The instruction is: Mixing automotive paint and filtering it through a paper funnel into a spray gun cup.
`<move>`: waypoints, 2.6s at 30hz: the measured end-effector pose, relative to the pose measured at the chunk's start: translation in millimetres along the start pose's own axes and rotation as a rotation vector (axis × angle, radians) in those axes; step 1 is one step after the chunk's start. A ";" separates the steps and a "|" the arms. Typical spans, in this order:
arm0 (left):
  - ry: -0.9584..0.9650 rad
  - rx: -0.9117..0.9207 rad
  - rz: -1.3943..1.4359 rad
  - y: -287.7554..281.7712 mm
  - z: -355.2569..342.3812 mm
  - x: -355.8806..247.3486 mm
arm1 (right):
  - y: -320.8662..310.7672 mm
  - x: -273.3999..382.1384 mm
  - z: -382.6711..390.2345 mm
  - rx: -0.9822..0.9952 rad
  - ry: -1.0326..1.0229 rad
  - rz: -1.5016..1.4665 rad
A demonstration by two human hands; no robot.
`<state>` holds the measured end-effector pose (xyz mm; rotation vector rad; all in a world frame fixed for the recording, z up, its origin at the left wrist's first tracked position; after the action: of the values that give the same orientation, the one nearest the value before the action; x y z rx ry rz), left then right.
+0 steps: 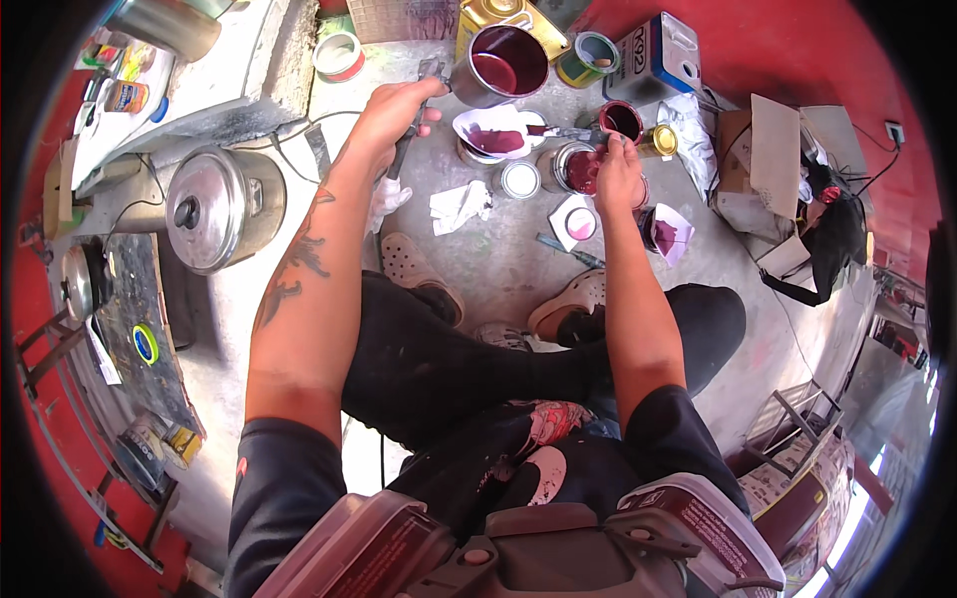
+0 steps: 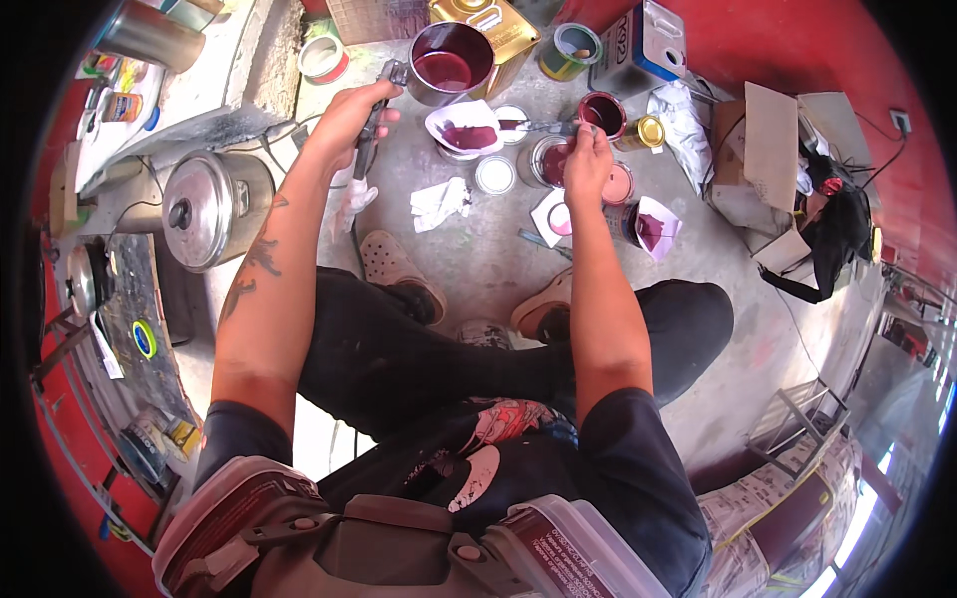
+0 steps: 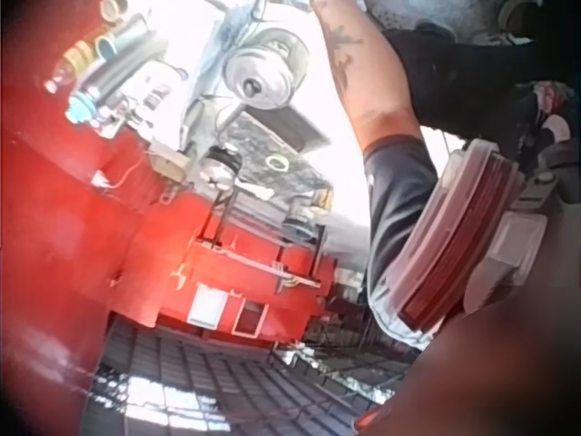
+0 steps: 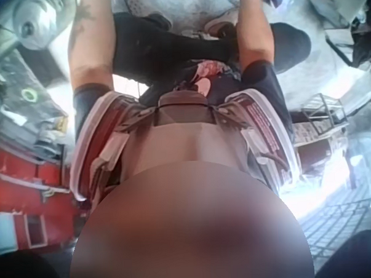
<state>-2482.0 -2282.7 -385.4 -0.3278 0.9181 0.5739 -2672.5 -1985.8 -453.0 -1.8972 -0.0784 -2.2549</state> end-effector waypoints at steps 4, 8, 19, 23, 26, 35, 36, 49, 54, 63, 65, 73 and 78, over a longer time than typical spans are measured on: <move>-0.007 0.010 -0.004 3.5 -0.4 -0.3 | -53.3 -19.5 6.0 -0.189 0.214 -0.172; -0.023 0.016 -0.008 6.4 -4.7 2.9 | -99.9 -23.1 16.6 -0.280 0.275 -0.328; -0.085 0.157 -0.080 37.7 -1.2 9.6 | -184.3 85.5 55.9 -0.306 0.124 -0.584; -0.084 0.202 -0.089 51.2 6.0 12.9 | -202.7 135.5 68.2 -0.212 -0.011 -0.642; -0.080 0.236 -0.115 58.5 12.8 12.2 | -215.0 152.3 80.0 -0.217 -0.042 -0.678; -0.015 0.374 -0.184 87.6 34.9 10.8 | -210.4 204.7 112.5 -0.124 -0.220 -0.670; -0.017 0.366 -0.182 88.6 35.6 10.3 | -208.6 209.3 115.3 -0.140 -0.222 -0.680; -0.058 0.403 -0.175 91.6 48.2 0.0 | -159.5 252.3 129.4 -0.053 -0.333 -0.502; -0.058 0.389 -0.257 81.0 45.6 -5.2 | -142.6 251.1 126.9 -0.012 -0.334 -0.513; -0.010 0.356 -0.254 70.4 39.4 -9.6 | -133.2 251.7 127.6 -0.029 -0.347 -0.476; -0.015 0.363 -0.259 70.4 37.3 -8.3 | -133.4 251.7 128.3 -0.036 -0.345 -0.487; -0.029 0.372 -0.251 72.3 40.1 -6.1 | -131.7 258.3 133.6 -0.053 -0.364 -0.431; -0.026 0.364 -0.302 74.8 43.3 -7.2 | -122.3 269.3 137.2 -0.027 -0.405 -0.382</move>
<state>-2501.7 -2203.3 -356.7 -0.1253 0.9073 0.1276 -2604.9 -1874.0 -154.3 -2.5048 -0.5092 -2.0409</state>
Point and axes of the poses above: each hand's wrist, its own z-axis away from the middle knuckle, its own y-axis out of the palm, x = y × z, the point moved 9 cm from there along -z, towards the middle knuckle, and after that the axes turned 2 degrees about -x, right-handed, at the moved point
